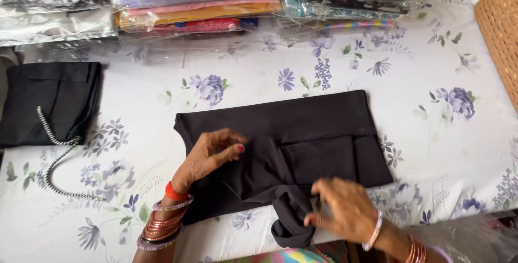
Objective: Fold black leggings and a pink t-shirt on a table.
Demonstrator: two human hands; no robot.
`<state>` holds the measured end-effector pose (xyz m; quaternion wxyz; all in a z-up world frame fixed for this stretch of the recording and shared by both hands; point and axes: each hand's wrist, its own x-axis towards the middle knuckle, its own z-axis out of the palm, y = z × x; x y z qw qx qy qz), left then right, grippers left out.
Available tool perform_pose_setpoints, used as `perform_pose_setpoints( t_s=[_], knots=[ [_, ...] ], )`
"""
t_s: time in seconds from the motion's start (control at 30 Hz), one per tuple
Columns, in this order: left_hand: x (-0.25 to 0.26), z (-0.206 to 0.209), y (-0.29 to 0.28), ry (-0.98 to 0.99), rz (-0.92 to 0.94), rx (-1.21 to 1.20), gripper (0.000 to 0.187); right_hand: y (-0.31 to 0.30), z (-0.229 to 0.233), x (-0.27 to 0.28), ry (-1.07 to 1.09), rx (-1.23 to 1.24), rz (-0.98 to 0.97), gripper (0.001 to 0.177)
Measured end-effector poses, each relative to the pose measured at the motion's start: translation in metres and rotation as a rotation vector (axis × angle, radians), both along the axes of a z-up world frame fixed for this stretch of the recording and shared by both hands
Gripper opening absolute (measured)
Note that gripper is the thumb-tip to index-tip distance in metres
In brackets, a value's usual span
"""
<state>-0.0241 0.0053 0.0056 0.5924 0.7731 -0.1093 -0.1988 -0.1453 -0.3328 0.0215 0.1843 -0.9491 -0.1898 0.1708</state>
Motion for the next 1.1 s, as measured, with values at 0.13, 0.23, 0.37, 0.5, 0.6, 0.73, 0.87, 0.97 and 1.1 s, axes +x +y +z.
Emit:
perform_pose_setpoints(
  t_s=[0.13,0.23,0.37,0.5,0.6,0.73,0.87,0.97,1.1],
  knots=[
    [0.004,-0.015,-0.002,0.060,-0.193,-0.040,0.026,0.001,-0.022,-0.034,-0.014,0.122,0.129,0.061],
    [0.007,-0.016,0.000,0.078,-0.248,0.127,0.026,-0.007,-0.017,-0.038,-0.012,0.486,0.200,0.048],
    [0.008,-0.022,0.002,0.123,-0.250,0.045,0.026,-0.041,-0.008,-0.029,0.264,0.723,0.005,0.040],
    [0.009,-0.024,0.002,0.119,-0.254,0.069,0.026,-0.048,0.059,-0.001,-0.596,0.371,0.136,0.063],
    [0.007,-0.025,0.003,0.115,-0.253,0.070,0.027,-0.062,0.064,0.001,-0.848,0.029,0.111,0.064],
    [0.009,-0.026,0.004,0.113,-0.265,0.036,0.028,-0.086,0.052,0.000,-0.399,-0.043,0.035,0.070],
    [0.008,-0.027,0.004,0.146,-0.266,0.035,0.030,-0.116,0.028,-0.010,-0.247,0.213,-0.023,0.049],
    [0.006,-0.018,0.001,0.156,-0.266,0.105,0.031,-0.119,0.027,0.000,-0.336,0.172,-0.234,0.037],
    [-0.004,0.016,-0.014,0.109,-0.283,0.250,0.034,-0.114,0.012,0.021,-0.443,0.127,-0.221,0.027]
  ],
)
